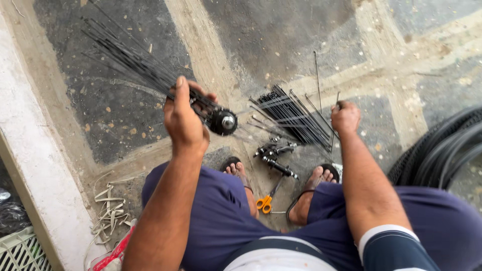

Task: The person sits on the floor and manually inserts multiple thin metal spokes into the flange of a bicycle hub. They handle the spokes one by one or in small groups, aligning them with the hub holes and pushing them through to create a radial pattern.

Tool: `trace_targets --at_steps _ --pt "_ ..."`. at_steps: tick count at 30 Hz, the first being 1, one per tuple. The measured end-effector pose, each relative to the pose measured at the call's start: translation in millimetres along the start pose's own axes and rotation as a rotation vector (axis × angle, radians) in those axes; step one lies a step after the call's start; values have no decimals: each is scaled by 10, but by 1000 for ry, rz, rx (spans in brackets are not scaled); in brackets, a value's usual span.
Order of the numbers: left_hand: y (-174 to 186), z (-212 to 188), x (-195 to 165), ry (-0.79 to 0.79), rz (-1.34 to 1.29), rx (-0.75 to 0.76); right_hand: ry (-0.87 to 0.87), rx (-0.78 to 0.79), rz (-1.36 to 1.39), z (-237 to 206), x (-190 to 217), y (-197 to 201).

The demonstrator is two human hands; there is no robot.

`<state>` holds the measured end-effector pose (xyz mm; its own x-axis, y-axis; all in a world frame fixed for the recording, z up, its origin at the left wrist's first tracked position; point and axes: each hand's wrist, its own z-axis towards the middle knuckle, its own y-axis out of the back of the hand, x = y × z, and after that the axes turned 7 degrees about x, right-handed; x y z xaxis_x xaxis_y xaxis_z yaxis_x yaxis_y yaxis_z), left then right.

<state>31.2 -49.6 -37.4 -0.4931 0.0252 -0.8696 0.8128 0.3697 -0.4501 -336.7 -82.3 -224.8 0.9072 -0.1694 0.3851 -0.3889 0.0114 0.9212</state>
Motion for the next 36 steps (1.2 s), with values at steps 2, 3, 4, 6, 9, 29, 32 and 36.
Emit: trace_targets --at_steps 2,3,4,6,9,29,32,36 --pt "-23 16 23 5 31 16 12 48 -10 129 35 -145" --pt "-36 20 43 17 29 13 20 71 -15 208 61 -205" --pt "-34 16 54 27 26 9 14 140 -53 285 89 -254" --pt "-30 56 82 38 31 -5 11 240 -134 420 168 -372" --pt "-5 61 147 28 41 -33 51 352 -460 547 259 -515" --pt "142 144 147 41 -216 -11 612 -96 1129 -575 1468 1599" --pt "162 140 145 34 -218 -20 606 131 1144 -1038 2007 1671" --pt "183 132 158 22 -253 11 754 85 952 -1248 2399 1575"
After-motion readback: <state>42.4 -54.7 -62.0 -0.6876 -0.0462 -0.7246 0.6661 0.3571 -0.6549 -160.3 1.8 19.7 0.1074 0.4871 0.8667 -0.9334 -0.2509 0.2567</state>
